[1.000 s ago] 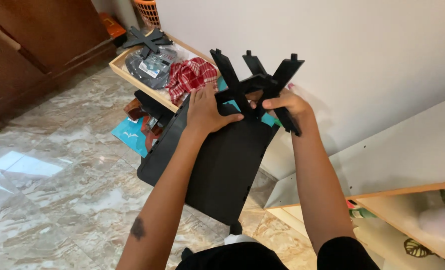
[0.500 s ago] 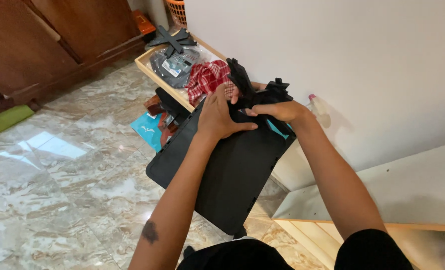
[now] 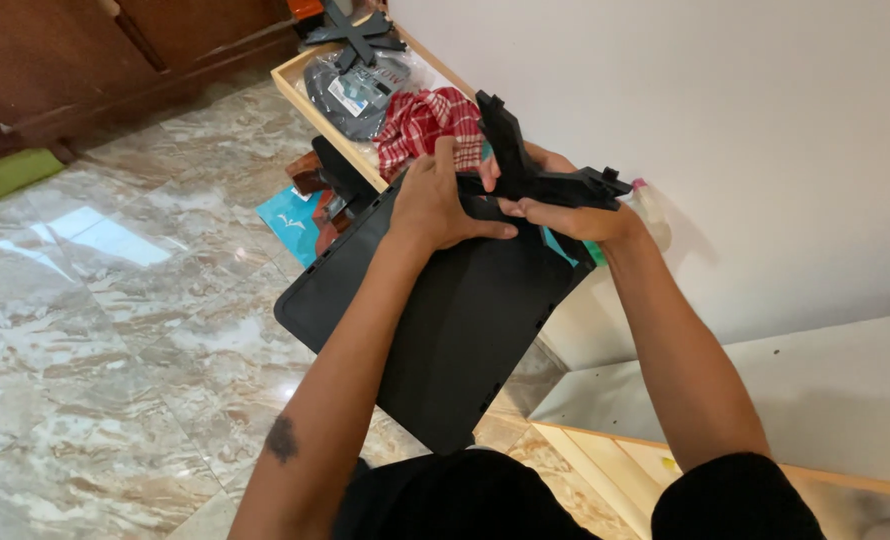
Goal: Assembling a black plastic stand or shelf unit by fitting the interlocking pieces together.
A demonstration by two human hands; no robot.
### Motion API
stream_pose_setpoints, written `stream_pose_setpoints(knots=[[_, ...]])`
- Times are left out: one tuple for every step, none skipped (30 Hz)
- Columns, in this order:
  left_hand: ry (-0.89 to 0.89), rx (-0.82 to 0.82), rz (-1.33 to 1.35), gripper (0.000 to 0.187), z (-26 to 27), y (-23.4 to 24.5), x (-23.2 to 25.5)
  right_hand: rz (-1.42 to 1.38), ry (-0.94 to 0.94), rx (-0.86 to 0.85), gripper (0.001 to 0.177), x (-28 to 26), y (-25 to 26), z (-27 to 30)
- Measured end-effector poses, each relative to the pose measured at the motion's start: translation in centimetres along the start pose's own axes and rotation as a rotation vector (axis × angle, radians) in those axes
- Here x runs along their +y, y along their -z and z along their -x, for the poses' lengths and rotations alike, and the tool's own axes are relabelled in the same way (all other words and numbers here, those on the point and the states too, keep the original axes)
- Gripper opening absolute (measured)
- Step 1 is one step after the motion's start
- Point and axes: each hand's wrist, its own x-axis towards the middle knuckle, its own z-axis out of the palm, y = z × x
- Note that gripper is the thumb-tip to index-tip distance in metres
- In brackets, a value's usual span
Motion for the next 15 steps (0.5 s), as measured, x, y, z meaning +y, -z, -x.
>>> stream_pose_setpoints(knots=[[0.009,0.005,0.0,0.124,0.2,0.1,-0.1,-0.002,-0.003,-0.01,0.047,-0.3,0.2,-0.3],[-0.022,0.027,0.025,0.129,0.3,0.0,-0.3,0.009,-0.009,-0.015,0.048,-0.3,0.4,-0.4],[-0.054,0.049,0.049,0.135,0.5,-0.2,-0.4,0.02,-0.015,-0.02,0.049,-0.3,0.6,-0.5],[-0.052,0.052,0.048,0.135,0.3,-0.2,-0.6,0.021,-0.014,-0.023,0.049,-0.5,0.8,-0.9],[-0.122,0.106,0.033,0.14,0.1,-0.3,-0.8,-0.004,-0.06,0.046,0.048,-0.6,1.0,-1.2],[-0.189,0.155,0.019,0.145,0.2,-0.5,-1.2,-0.034,-0.111,0.115,0.048,-0.4,1.0,-1.4],[-0.184,0.152,0.02,0.145,0.4,-0.7,-1.2,-0.039,-0.115,0.114,0.048,-0.2,0.7,-1.4],[-0.214,0.171,0.011,0.147,0.3,-0.5,-1.0,-0.008,-0.107,0.124,0.049,-0.4,0.5,-1.6],[-0.245,0.189,0.002,0.148,0.2,-0.3,-0.9,0.023,-0.098,0.134,0.05,-0.6,0.3,-1.7],[-0.244,0.188,-0.002,0.148,0.3,-0.2,-0.6,0.019,-0.096,0.134,0.05,-0.3,0.4,-1.6],[-0.206,0.156,0.028,0.148,0.4,-0.2,-0.4,0.071,-0.062,0.103,0.051,0.1,0.6,-1.5],[-0.168,0.123,0.063,0.149,0.6,-0.2,-0.1,0.124,-0.033,0.075,0.051,0.3,0.7,-1.2],[-0.168,0.12,0.063,0.149,0.5,-0.3,-0.2,0.122,-0.034,0.077,0.051,0.2,0.7,-1.2],[-0.181,0.133,0.066,0.149,0.5,-0.6,-0.2,0.092,-0.069,0.1,0.051,0.1,0.7,-0.9],[-0.194,0.147,0.07,0.149,0.6,-0.9,-0.3,0.062,-0.104,0.123,0.052,0.0,0.7,-0.5]])
